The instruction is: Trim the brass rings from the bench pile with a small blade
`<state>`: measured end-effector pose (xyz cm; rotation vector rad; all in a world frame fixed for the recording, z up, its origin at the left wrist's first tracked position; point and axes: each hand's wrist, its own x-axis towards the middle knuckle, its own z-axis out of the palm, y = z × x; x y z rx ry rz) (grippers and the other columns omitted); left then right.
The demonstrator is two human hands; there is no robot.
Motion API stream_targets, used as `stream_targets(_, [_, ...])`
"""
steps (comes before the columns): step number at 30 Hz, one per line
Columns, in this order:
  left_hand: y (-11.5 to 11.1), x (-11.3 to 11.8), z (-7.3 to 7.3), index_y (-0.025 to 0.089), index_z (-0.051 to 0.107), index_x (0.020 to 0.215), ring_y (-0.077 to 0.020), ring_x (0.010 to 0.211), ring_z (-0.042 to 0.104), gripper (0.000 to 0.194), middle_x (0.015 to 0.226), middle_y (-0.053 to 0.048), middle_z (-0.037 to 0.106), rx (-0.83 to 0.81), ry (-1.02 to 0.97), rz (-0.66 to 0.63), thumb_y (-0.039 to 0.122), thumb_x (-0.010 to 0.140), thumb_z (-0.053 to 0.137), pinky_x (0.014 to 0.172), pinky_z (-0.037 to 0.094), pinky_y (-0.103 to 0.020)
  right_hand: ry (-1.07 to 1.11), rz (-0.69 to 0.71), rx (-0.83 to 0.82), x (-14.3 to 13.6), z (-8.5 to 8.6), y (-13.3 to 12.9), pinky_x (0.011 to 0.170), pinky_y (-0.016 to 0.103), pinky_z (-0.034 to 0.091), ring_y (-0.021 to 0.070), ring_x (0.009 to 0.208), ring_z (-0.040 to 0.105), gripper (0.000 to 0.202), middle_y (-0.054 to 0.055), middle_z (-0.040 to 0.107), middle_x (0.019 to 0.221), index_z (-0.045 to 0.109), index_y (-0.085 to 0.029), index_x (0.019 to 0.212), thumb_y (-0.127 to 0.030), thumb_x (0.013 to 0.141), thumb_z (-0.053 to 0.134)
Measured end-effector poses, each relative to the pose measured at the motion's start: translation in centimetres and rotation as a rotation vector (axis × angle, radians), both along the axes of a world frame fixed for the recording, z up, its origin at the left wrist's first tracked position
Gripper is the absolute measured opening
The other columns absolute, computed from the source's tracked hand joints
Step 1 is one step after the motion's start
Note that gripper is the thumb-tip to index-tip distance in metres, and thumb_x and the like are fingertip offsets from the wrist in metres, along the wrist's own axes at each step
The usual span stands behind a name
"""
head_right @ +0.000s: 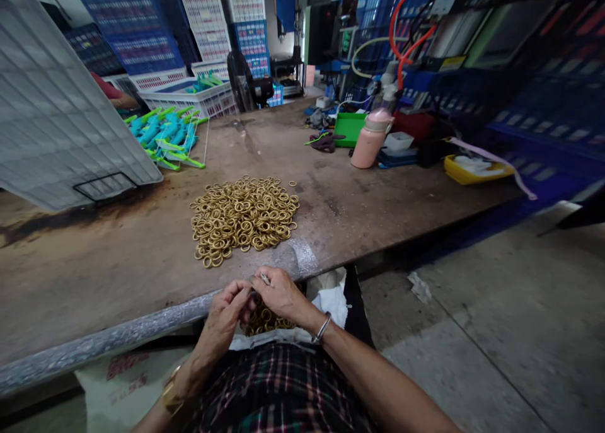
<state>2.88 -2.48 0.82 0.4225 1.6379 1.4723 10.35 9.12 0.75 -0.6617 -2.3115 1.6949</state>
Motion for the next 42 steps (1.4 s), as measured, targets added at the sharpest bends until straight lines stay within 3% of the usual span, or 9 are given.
stream_targets(4, [-0.2, 0.0, -0.1, 0.017, 0.049, 0.073, -0.004, 0.042, 0.038, 0.032, 0.06, 0.005, 0.049, 0.095, -0.142, -0.005, 0.048, 0.074, 0.056, 0.038, 0.028, -0.016, -0.001, -0.029, 0.033, 0.1, -0.1, 0.3, 0.054, 0.02, 0.033, 0.0091, 0.054, 0.044, 0.027, -0.003, 0.052, 0.057, 0.051, -0.016, 0.066, -0.028, 0.086, 0.036])
stream_targets(7, [-0.2, 0.1, -0.2, 0.017, 0.046, 0.073, -0.0043, 0.043, 0.038, 0.031, 0.061, 0.005, 0.049, 0.119, -0.175, 0.035, 0.046, 0.073, 0.057, 0.039, 0.028, -0.016, -0.046, -0.003, 0.275, 0.4, -0.4, 0.4, 0.057, 0.021, 0.033, 0.0106, 0.057, 0.047, 0.022, -0.001, 0.055, 0.062, 0.054, -0.017, 0.075, -0.023, 0.085, 0.036])
stream_targets(12, [-0.2, 0.0, -0.4, 0.018, 0.046, 0.074, -0.0042, 0.043, 0.039, 0.032, 0.061, 0.005, 0.049, 0.093, -0.145, 0.055, 0.048, 0.073, 0.057, 0.04, 0.029, -0.016, -0.176, 0.192, 0.602, 0.8, -0.7, -0.1, 0.062, 0.023, 0.031, 0.0139, 0.068, 0.053, 0.018, 0.003, 0.061, 0.075, 0.056, -0.017, 0.085, -0.011, 0.074, 0.043])
stream_targets(20, [-0.3, 0.1, -0.4, 0.018, 0.046, 0.071, -0.0047, 0.041, 0.04, 0.032, 0.056, 0.006, 0.05, 0.049, -0.043, 0.071, 0.049, 0.073, 0.056, 0.039, 0.031, -0.017, -0.326, 0.242, 0.667, 0.2, -0.5, -0.5, 0.062, 0.024, 0.032, 0.0165, 0.076, 0.059, 0.025, 0.006, 0.064, 0.086, 0.055, -0.016, 0.095, -0.012, 0.075, 0.041])
stream_targets(27, [-0.6, 0.4, 0.6, 0.018, 0.046, 0.065, -0.0037, 0.037, 0.037, 0.034, 0.05, 0.007, 0.046, 0.069, -0.071, 0.044, 0.048, 0.071, 0.06, 0.037, 0.031, -0.016, -0.501, 0.112, 0.772, -0.3, -0.1, 0.0, 0.06, 0.027, 0.035, 0.0203, 0.073, 0.061, 0.027, 0.01, 0.065, 0.083, 0.052, -0.013, 0.101, -0.01, 0.077, 0.039])
stream_targets(31, [-0.8, 0.8, 1.0, 0.016, 0.05, 0.066, -0.0059, 0.041, 0.043, 0.03, 0.054, 0.004, 0.053, 0.169, -0.231, -0.026, 0.043, 0.072, 0.062, 0.038, 0.037, -0.018, -0.49, -0.155, 0.793, -0.6, -0.6, 4.1, 0.062, 0.025, 0.034, 0.0189, 0.076, 0.06, 0.025, 0.009, 0.065, 0.083, 0.054, -0.014, 0.097, -0.008, 0.078, 0.039])
stream_targets(35, [-0.4, 0.7, 0.1, 0.015, 0.051, 0.07, -0.0117, 0.058, 0.057, 0.028, 0.076, -0.005, 0.063, 0.198, -0.437, 0.077, 0.036, 0.066, 0.07, 0.04, 0.041, -0.019, -0.347, -0.358, 0.7, -1.4, -1.4, 8.1, 0.064, 0.023, 0.034, 0.0163, 0.078, 0.059, 0.02, 0.006, 0.065, 0.084, 0.054, -0.017, 0.099, -0.019, 0.085, 0.039])
stream_targets(38, [-0.1, 0.4, -0.5, 0.014, 0.052, 0.069, -0.0133, 0.062, 0.059, 0.026, 0.079, -0.007, 0.064, 0.217, -0.512, 0.135, 0.03, 0.064, 0.071, 0.042, 0.043, -0.019, -0.314, -0.405, 0.619, -2.4, -1.7, 9.3, 0.062, 0.022, 0.033, 0.0155, 0.076, 0.058, 0.021, 0.006, 0.065, 0.084, 0.055, -0.018, 0.096, -0.028, 0.087, 0.039])
stream_targets(42, [-0.3, 0.1, -0.6, 0.015, 0.053, 0.074, -0.0118, 0.057, 0.056, 0.019, 0.073, -0.004, 0.062, 0.246, -0.574, 0.115, 0.024, 0.068, 0.068, 0.042, 0.042, -0.02, -0.317, -0.384, 0.599, -3.6, -1.6, 9.5, 0.06, 0.022, 0.031, 0.0159, 0.075, 0.058, 0.021, 0.006, 0.065, 0.083, 0.057, -0.018, 0.096, -0.031, 0.084, 0.044])
